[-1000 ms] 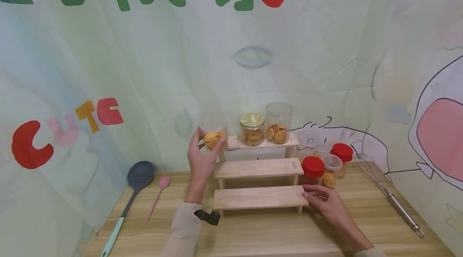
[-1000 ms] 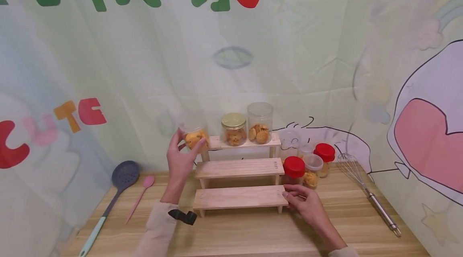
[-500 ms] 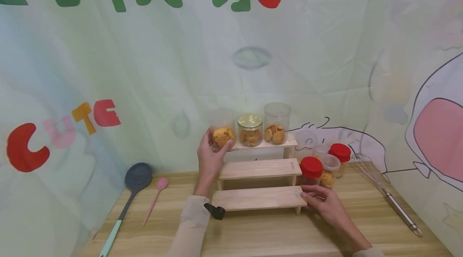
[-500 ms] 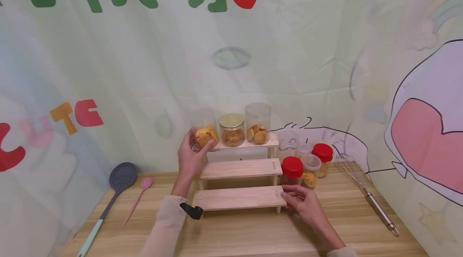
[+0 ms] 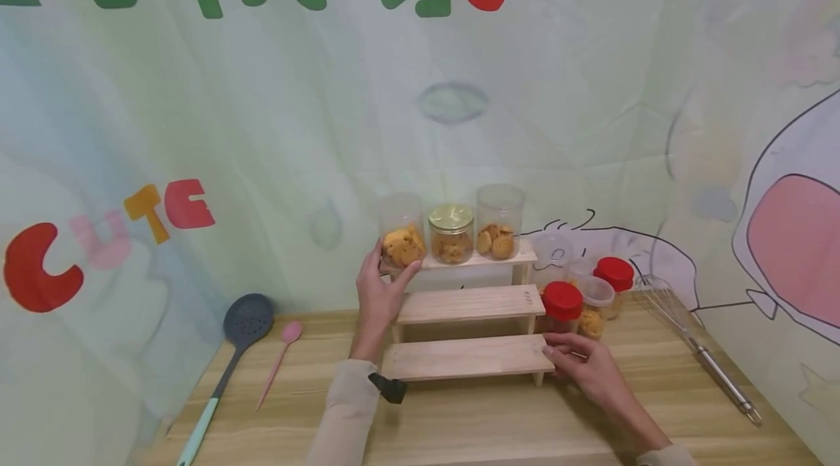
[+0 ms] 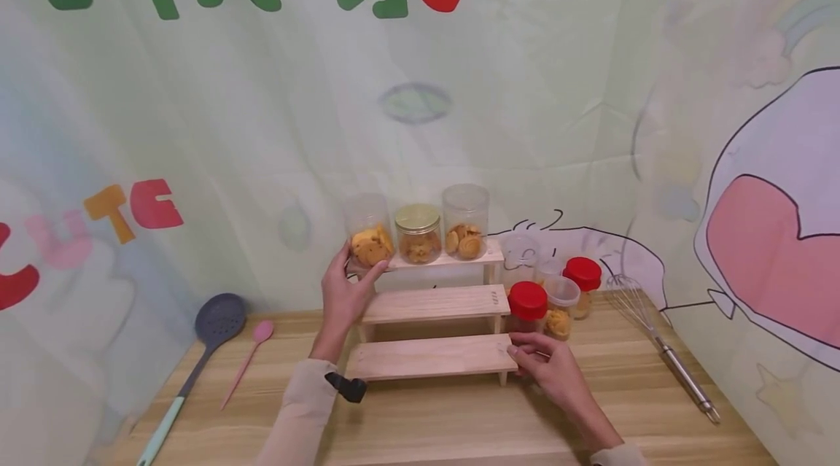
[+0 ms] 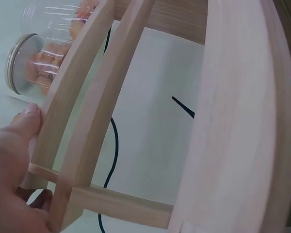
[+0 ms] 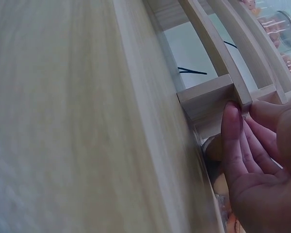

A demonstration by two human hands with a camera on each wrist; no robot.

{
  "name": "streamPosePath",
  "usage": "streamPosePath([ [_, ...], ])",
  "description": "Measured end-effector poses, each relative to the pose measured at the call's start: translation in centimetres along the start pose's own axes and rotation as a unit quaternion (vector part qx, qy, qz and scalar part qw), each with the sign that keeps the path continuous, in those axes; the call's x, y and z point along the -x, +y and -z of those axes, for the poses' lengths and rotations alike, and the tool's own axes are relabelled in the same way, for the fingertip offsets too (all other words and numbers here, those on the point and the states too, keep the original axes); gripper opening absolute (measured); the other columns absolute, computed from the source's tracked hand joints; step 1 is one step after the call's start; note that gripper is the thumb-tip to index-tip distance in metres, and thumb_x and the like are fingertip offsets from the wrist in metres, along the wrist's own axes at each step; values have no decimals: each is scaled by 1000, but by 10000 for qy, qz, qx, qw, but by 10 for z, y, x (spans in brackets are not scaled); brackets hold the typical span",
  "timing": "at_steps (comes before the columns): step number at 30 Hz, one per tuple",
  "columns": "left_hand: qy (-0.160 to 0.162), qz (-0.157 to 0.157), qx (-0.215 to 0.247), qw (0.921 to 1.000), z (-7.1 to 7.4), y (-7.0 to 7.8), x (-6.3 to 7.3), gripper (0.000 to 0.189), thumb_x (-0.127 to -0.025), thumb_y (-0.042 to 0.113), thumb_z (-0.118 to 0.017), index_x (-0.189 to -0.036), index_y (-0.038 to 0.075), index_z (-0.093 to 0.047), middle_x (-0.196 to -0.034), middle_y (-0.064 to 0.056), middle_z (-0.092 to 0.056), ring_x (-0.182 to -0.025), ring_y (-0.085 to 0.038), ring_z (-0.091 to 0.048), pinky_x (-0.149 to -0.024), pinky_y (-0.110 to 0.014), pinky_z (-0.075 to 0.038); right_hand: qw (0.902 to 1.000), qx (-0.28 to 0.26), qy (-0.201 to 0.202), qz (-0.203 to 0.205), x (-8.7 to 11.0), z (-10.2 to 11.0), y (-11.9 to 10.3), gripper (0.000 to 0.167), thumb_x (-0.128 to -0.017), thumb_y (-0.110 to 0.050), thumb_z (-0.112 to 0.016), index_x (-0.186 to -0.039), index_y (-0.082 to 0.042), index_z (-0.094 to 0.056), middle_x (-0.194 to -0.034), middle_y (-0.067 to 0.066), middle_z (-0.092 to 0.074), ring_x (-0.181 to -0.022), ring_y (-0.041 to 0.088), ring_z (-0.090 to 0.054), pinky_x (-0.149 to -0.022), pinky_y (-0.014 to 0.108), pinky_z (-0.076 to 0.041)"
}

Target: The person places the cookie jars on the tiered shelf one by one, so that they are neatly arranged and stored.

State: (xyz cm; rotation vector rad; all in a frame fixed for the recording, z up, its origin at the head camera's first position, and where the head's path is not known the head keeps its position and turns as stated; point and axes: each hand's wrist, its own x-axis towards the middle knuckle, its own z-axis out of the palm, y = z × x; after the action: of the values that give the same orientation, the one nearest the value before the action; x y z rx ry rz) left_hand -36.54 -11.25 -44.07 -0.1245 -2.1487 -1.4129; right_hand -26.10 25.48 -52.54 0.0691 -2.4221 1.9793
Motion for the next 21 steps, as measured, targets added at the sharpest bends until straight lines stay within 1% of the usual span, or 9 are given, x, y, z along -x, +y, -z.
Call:
streamPosePath([
  [2, -32, 58, 164, 9998, 4, -1, 3, 94, -91, 37, -90, -165, 6, -42, -160, -18, -56, -134, -35, -62, -111, -54, -53, 10000, 30, 52, -50, 0, -2, -2, 45, -99, -15, -80, -138, 6, -68, -107, 15, -78, -83, 11, -75, -75, 29, -64],
  [4, -43, 122, 429, 9990, 8, -2, 6, 92, -92, 34, -90, -165, 5, -42, -165, -17, -51, -143, -35, -59, -118, -51, -50, 9998, 93, 122, -83, 0, -5, -4, 45, -99, -16, -81, -137, 5, -70, -107, 15, -78, -84, 12, -75, -76, 29, -65],
  [6, -20, 212, 727, 9971, 13, -5, 10, 89, -93, 31, -89, -164, 4, -43, -168, -17, -49, -149, -36, -56, -122, -47, -46, 9995, 194, 209, -98, 0, -7, -5, 43, -98, -17, -81, -135, 4, -71, -107, 15, -79, -84, 13, -76, -76, 29, -65],
  [9, 11, 304, 938, 9951, 21, -12, 17, 77, -98, 27, -84, -160, 0, -48, -163, -21, -53, -147, -39, -57, -122, -47, -46, 9977, 556, 377, -45, 1, -10, -8, 39, -98, -20, -83, -130, 1, -75, -107, 15, -80, -85, 13, -75, -76, 28, -64],
  [12, -42, 456, 930, 9946, 29, -21, 27, 60, -105, 27, -75, -153, -2, -55, -155, -22, -60, -140, -40, -63, -118, -50, -50, 9909, 1191, 620, 122, 5, -11, -12, 33, -96, -25, -85, -123, -6, -80, -105, 9, -81, -86, 12, -73, -76, 24, -62],
  [14, -119, 612, 802, 9948, 34, -27, 34, 50, -109, 27, -68, -148, -2, -59, -149, -23, -65, -134, -40, -67, -114, -51, -53, 9840, 1560, 785, 349, 7, -9, -16, 27, -96, -27, -85, -117, -11, -82, -103, 5, -82, -86, 11, -72, -76, 23, -60],
  [17, -278, 799, 439, 9954, 41, -38, 47, 40, -112, 26, -62, -141, -2, -65, -138, -23, -72, -124, -38, -73, -107, -49, -58, 9715, 1902, 1092, 894, 10, -5, -25, 19, -96, -26, -86, -110, -14, -83, -97, 1, -83, -84, 7, -72, -77, 20, -58],
  [19, -484, 924, 184, 9944, 45, -46, 56, 35, -113, 24, -60, -135, -2, -68, -129, -23, -75, -114, -36, -77, -99, -44, -62, 9619, 1979, 1328, 1341, 11, 0, -32, 15, -95, -21, -86, -107, -13, -83, -94, 2, -83, -81, 3, -71, -75, 18, -58],
  [21, -768, 1003, 43, 9920, 47, -53, 64, 30, -112, 19, -61, -129, -4, -70, -120, -23, -78, -106, -34, -79, -91, -37, -64, 9493, 2055, 1605, 1756, 9, 5, -39, 13, -94, -16, -86, -105, -12, -83, -91, 3, -83, -77, -3, -70, -73, 14, -56],
])
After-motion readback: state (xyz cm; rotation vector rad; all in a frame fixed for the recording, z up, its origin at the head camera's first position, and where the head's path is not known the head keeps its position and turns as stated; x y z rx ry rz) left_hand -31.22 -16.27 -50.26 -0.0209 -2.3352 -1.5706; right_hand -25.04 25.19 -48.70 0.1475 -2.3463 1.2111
